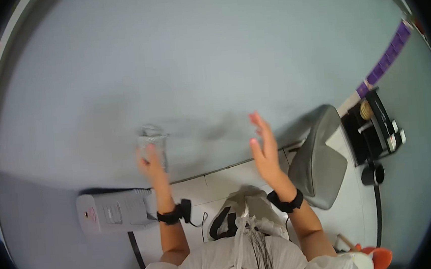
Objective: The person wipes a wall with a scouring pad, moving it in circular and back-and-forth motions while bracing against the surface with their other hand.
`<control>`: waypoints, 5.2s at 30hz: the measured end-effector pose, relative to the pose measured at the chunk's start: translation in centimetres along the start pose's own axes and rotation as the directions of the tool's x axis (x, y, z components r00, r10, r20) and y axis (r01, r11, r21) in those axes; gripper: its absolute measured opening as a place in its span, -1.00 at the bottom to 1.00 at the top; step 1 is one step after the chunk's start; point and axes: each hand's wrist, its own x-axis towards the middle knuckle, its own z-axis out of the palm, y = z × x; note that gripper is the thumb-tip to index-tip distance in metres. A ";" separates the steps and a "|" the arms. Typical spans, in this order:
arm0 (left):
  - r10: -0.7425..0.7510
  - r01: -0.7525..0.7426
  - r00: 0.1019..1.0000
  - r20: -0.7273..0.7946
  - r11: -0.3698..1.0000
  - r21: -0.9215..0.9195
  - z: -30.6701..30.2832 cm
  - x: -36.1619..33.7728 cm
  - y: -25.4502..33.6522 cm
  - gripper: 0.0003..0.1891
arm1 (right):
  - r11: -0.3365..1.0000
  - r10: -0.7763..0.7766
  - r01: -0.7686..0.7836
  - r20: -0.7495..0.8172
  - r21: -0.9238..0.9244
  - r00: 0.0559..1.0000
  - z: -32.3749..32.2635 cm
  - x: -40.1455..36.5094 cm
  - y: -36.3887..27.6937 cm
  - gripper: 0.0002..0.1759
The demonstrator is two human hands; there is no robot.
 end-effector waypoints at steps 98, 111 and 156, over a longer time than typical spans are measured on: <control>0.015 -0.143 0.767 -0.641 0.979 -0.148 0.2 8.2 3.7 -0.85 | -0.307 -0.915 0.402 0.384 -0.863 0.127 -2.7 22.1 2.7 -0.52; -0.173 -0.131 0.883 -0.437 0.803 -0.582 -2.2 9.6 3.7 -0.77 | -0.359 -0.892 0.389 0.435 -0.848 0.125 -3.5 22.0 2.4 -0.52; 0.937 -0.457 0.277 -0.211 0.322 0.829 0.4 12.3 5.7 -0.74 | -0.167 -0.979 0.416 0.199 -0.894 0.035 -0.4 22.5 2.7 -0.55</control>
